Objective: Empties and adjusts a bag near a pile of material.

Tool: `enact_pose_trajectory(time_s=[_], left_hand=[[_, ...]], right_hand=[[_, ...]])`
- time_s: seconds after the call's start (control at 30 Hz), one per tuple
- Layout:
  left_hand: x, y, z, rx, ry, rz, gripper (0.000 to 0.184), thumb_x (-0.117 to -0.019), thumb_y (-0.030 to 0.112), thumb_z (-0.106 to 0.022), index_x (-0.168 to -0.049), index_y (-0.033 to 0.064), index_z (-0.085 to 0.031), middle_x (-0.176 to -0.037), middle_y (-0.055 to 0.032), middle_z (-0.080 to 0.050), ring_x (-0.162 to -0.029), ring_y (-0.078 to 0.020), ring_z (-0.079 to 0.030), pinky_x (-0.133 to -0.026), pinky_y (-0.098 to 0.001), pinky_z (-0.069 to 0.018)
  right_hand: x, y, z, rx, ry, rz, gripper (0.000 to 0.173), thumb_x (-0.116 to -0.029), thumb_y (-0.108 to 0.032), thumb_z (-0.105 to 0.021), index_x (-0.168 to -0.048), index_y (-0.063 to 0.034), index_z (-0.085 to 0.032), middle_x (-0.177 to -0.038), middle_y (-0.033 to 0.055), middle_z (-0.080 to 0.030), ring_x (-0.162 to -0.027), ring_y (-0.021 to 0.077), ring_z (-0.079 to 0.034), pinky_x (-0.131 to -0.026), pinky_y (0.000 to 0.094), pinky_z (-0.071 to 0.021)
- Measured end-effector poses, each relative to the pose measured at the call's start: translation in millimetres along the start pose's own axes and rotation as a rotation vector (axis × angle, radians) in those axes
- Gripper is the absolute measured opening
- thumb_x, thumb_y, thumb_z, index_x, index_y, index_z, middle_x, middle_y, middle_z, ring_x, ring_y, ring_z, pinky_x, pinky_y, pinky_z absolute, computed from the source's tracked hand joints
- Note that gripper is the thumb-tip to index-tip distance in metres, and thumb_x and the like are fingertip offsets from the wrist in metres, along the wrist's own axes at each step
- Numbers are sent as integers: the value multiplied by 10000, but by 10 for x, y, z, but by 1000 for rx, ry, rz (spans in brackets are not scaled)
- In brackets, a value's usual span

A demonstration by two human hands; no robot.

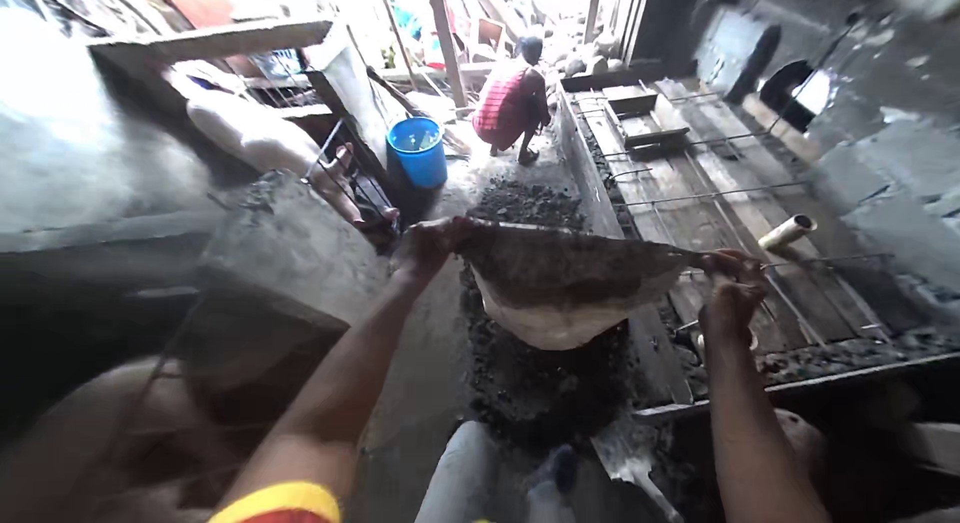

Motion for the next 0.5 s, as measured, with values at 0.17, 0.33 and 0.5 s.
enact_pose_trajectory(time_s=[0.17, 0.33, 0.5], left_hand=[[92, -135, -390, -69, -387, 41, 434, -1104, 335, -457, -1116, -12, -717, -1127, -281, -704, -1147, -485, -647, -982, -688, -467], [346, -284, -366, 107, -314, 119, 375, -1080, 316, -501, -1228, 42, -710, -1232, -243, -694, -1202, -447, -637, -1035, -660, -463], [613, -712, -336, 187, -164, 25, 490, -1112, 375, -421, -1032, -6, -718, -1016, -218, -735, -1028, -399, -714, -903, -586, -550]], right_hand=[[230, 78, -91, 92, -65, -84, 314, -925, 66, -628, -1230, 118, -573, -1101, 163, -694, -989, 166, -689, -919, 348, -578], [521, -73, -2, 301, -96, -77, 301, -955, 4, -646, -1223, 133, -600, -1188, 218, -670, -1079, 203, -669, -981, 343, -554], [694, -691, -233, 273, -107, 118, 333, -990, -7, -562, -1250, 200, -534, -1217, 234, -629, -1112, 134, -636, -1010, 267, -530]])
Point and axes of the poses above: each hand's wrist, its own x-axis away from the middle knuckle, its own z-axis out of the back of the hand, y = z × x, the point moved 9 cm from there along -x, towards the middle knuckle
